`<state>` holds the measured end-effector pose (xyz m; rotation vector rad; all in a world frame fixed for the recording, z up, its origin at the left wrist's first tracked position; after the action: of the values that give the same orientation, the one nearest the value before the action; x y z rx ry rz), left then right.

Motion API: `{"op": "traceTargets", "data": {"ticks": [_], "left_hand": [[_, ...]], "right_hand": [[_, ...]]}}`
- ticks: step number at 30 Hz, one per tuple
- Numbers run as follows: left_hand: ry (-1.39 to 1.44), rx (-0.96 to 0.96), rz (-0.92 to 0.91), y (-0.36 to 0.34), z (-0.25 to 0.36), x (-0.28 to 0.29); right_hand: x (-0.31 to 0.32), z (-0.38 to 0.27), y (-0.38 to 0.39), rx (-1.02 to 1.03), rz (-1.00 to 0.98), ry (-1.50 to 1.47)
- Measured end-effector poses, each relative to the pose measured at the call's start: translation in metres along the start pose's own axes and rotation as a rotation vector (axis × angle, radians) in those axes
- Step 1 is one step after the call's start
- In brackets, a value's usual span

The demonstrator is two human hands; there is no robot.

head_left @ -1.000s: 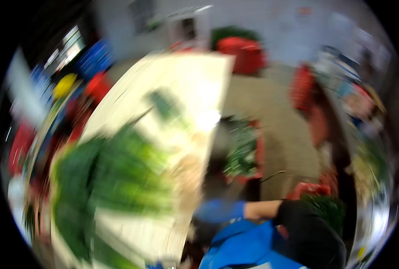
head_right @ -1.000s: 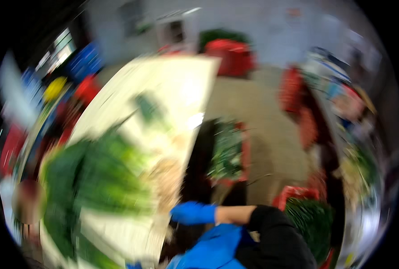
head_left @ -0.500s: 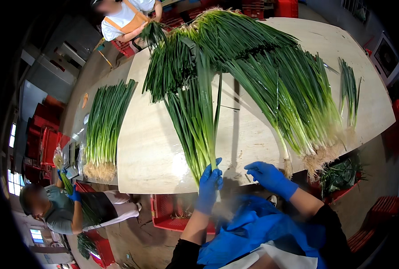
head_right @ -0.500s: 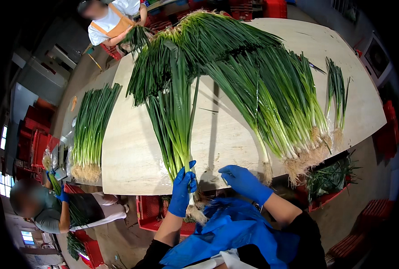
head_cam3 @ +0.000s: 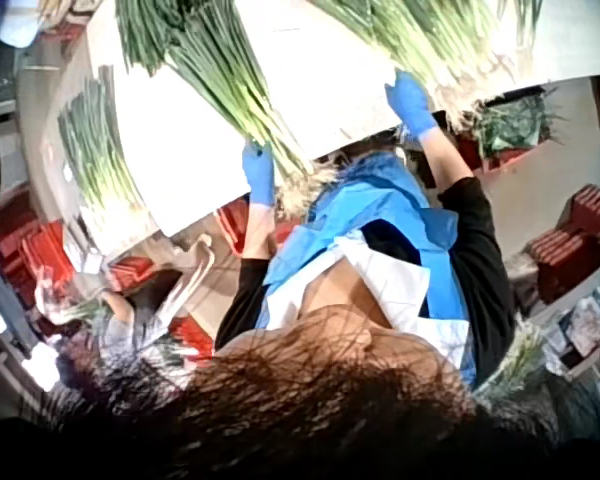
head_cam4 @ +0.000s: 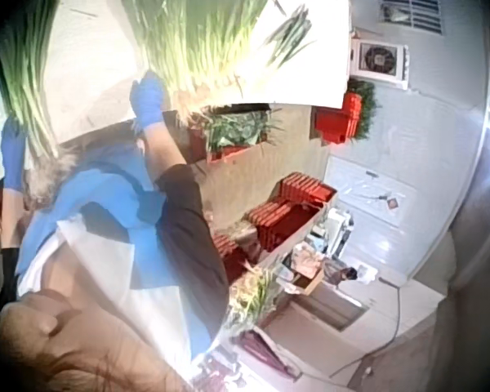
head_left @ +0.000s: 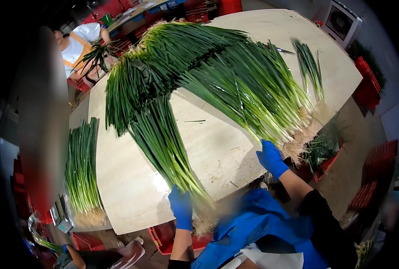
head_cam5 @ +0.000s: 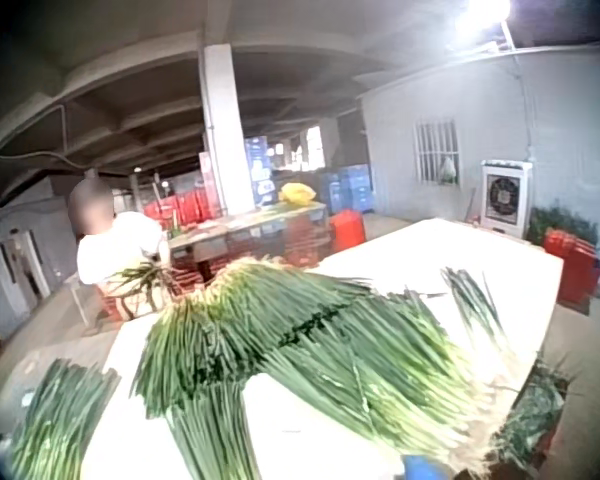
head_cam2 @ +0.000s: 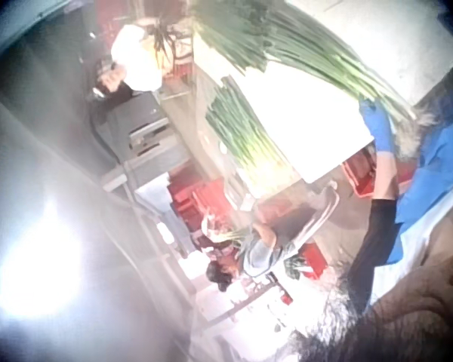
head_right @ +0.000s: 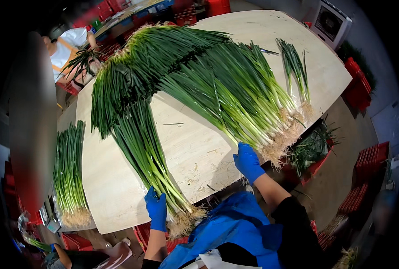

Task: The person trims the roots of green onions by hand and places them into a red crate. The person also picks up bunches of green onions from the table and arranges them. Another person in the background is also trimming green onions.

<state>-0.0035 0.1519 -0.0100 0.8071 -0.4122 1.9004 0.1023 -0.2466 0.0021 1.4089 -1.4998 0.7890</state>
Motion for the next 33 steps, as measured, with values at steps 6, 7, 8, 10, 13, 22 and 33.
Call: {"op": "traceTargets", "data": {"ticks": [6, 7, 8, 10, 13, 22, 33], "left_hand": [[0.080, -0.349, 0.052, -0.013, 0.070, 0.000], [0.243, -0.366, -0.019, -0.016, 0.081, -0.012], [0.297, -0.142, -0.195, -0.018, 0.091, -0.034], [0.682, -0.017, -0.560, -0.013, 0.105, -0.107], [0.761, -0.081, -0.759, 0.005, 0.136, -0.169], [0.775, 0.272, -0.965, 0.028, 0.154, -0.180], [0.757, 0.704, -0.907, -0.002, 0.108, -0.192]], "right_hand": [[-0.047, 0.015, -0.009, 0.021, 0.028, -0.066], [-0.059, 0.020, -0.011, 0.034, -0.002, -0.280], [-0.062, 0.010, -0.005, -0.001, -0.140, -0.455], [-0.095, 0.019, 0.007, 0.080, -0.058, -0.604], [-0.085, -0.035, 0.037, -0.033, -0.254, -1.100], [-0.018, -0.044, 0.037, 0.461, -0.010, -0.591], [-0.033, 0.058, -0.062, 0.146, 0.243, 0.054]]}}
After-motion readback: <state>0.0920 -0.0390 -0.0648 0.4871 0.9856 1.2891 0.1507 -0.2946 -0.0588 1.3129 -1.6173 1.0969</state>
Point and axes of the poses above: each hand's wrist, its own y-axis away from the middle knuckle, its own x-axis out of the back of the hand, z = x × y, the point moved 7 cm from there along -y, towards the middle knuckle, and after that the axes turned 1 degree about y, right-handed, at the moved point
